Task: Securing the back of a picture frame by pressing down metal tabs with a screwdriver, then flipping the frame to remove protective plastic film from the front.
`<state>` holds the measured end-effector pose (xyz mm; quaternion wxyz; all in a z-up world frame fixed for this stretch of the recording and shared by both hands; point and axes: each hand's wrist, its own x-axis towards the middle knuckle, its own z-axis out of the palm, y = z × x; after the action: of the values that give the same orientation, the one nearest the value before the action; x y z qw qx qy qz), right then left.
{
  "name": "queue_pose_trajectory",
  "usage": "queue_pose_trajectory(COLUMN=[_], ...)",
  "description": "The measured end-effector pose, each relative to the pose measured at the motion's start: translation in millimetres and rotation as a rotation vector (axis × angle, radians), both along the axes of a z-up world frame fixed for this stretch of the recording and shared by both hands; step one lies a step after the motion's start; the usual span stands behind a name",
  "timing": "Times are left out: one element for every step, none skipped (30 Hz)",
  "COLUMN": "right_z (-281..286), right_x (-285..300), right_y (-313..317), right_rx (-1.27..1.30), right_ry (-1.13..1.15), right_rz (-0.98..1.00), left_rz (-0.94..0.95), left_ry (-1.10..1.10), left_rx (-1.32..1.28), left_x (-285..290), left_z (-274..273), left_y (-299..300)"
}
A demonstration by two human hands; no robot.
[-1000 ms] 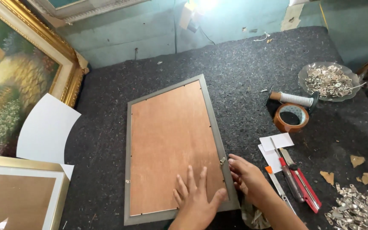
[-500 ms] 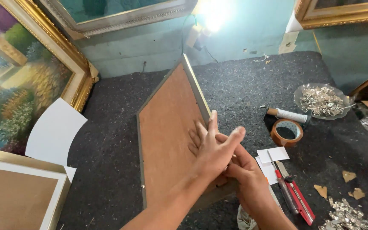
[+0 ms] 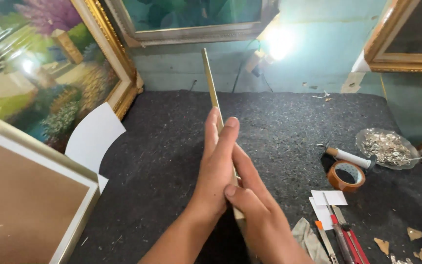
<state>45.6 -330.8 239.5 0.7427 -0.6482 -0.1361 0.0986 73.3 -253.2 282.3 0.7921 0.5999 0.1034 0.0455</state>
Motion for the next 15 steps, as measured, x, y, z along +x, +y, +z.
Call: queue_pose_trajectory(right_z=[-1, -2, -4, -11, -20, -28, -20, -12, -4, -33, -61, -89, -140, -190, -240], right_x=[-3, -5, -9, -9, -9, -8, -11, -13, -14, -8, -1, 6, 26, 41, 46], right_y=[11, 22, 34, 40, 47, 53, 59, 65, 71, 69, 67, 65, 59, 44, 19], right_rx=[-0.003, 0.015, 0.031, 0.027, 0.082, 0.137, 0.134, -0.025, -0.186, -0.191, -0.310, -0.428, -0.436, -0.705, -0.958], right_ry=[-0.001, 0.008, 0.023, 0.026, 0.041, 0.058, 0.069, 0.291, 0.507, 0.515, 0.469, 0.422, 0.428, 0.122, -0.199], right_rz=[0.016, 0.050, 0.083, 0.097, 0.184, 0.271, 0.280, 0.203, 0.122, 0.129, 0.074, 0.019, 0.024, -0.117, -0.256], left_rz=[0.016, 0.063, 0.109, 0.123, 0.078, 0.032, 0.042, 0.018, -0.011, -0.005, 0.020, 0.044, 0.047, 0.033, 0.016], left_ry=[-0.001, 0.119, 0.244, 0.247, 0.163, 0.079, 0.089, 0.113, 0.135, 0.143, 0.225, 0.307, 0.315, 0.423, 0.532], left_rx=[-0.003, 0.013, 0.026, 0.021, -0.049, -0.118, -0.123, -0.031, 0.061, 0.057, 0.174, 0.291, 0.283, 0.296, 0.308], left_x=[-5, -9, -15, -20, -25, -30, -34, -38, -41, -43, -44, -45, -46, -47, -49], left_z=[4, 8, 11, 5, -1, -7, -15, -22, -29, -44, -60, -75, -83, -92, -101], left_y=[12, 25, 39, 55, 72, 88, 108, 127, 147, 166, 185, 203, 215, 226, 236])
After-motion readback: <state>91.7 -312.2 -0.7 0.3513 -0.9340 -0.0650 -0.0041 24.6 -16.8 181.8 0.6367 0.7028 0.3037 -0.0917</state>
